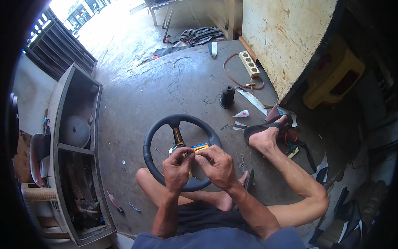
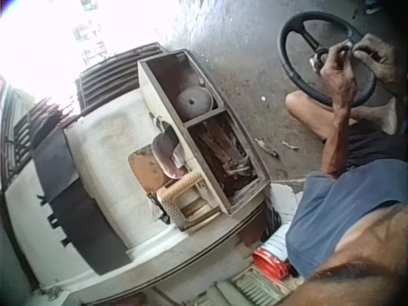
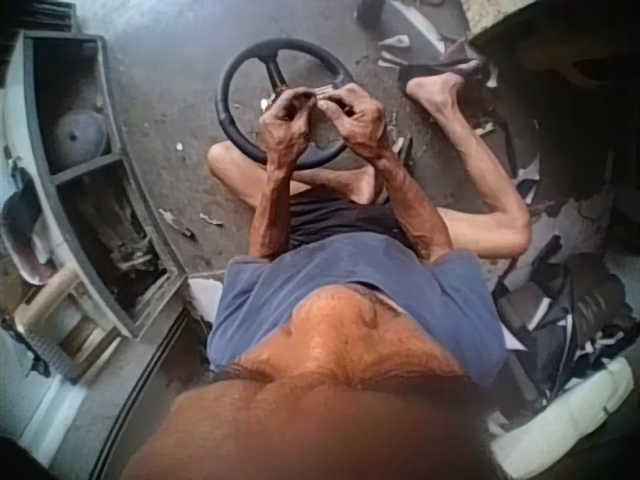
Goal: The person is reupholstering a steering wheel by sewing a cover onto its rim with a needle and thread. They use a lighter to melt thread ends and scissors to trim the material while holding the wheel in their lap.
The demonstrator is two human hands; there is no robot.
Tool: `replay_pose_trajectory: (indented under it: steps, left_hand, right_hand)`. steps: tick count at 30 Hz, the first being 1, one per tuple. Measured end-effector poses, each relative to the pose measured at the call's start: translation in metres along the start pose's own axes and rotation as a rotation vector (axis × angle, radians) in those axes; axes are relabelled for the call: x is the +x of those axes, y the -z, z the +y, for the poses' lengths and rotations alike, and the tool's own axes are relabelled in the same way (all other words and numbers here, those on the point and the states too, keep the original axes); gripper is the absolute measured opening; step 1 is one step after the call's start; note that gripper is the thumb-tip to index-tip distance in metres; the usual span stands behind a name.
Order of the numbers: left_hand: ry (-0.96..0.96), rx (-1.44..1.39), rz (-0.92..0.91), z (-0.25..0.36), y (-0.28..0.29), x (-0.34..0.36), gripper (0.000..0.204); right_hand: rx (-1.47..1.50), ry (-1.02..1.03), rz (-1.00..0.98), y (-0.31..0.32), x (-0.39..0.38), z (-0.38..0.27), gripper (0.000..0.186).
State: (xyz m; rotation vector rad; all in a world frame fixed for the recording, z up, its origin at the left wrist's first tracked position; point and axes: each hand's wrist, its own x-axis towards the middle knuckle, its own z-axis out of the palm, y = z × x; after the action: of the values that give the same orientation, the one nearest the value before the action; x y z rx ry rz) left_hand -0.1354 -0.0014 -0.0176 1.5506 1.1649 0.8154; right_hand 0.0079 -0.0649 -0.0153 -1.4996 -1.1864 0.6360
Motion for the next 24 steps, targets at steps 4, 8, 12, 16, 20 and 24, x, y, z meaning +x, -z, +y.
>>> replay_pose_trajectory:
  steps: [4,8,12,16,20,24]
  left_hand:
    - [-0.147,0.022,-0.019,-0.006,-0.001,0.002,0.014]
    - [0.243,-0.685,-0.24,-0.016,0.004,0.007,0.015]
    - [0.406,-0.835,-0.219,-0.011,0.003,0.005,0.017]
    - [0.031,-0.27,0.072,-0.023,-0.014,0.004,0.018]
    - [-0.021,-0.014,0.104,-0.009,-0.011,-0.001,0.02]
    - [-0.128,0.256,0.101,0.001,-0.01,-0.004,0.014]
  right_hand:
    - [-0.012,0.006,0.02,0.002,0.006,-0.004,0.014]
    - [0.007,-0.102,0.02,0.002,0.006,-0.003,0.012]
    - [-0.062,0.007,0.007,-0.005,0.003,-0.002,0.011]
    - [-0.107,0.132,0.008,-0.007,0.002,-0.003,0.011]
    - [-0.121,0.122,0.01,-0.006,0.002,-0.005,0.009]
    - [-0.157,0.172,0.035,-0.006,0.001,-0.004,0.009]
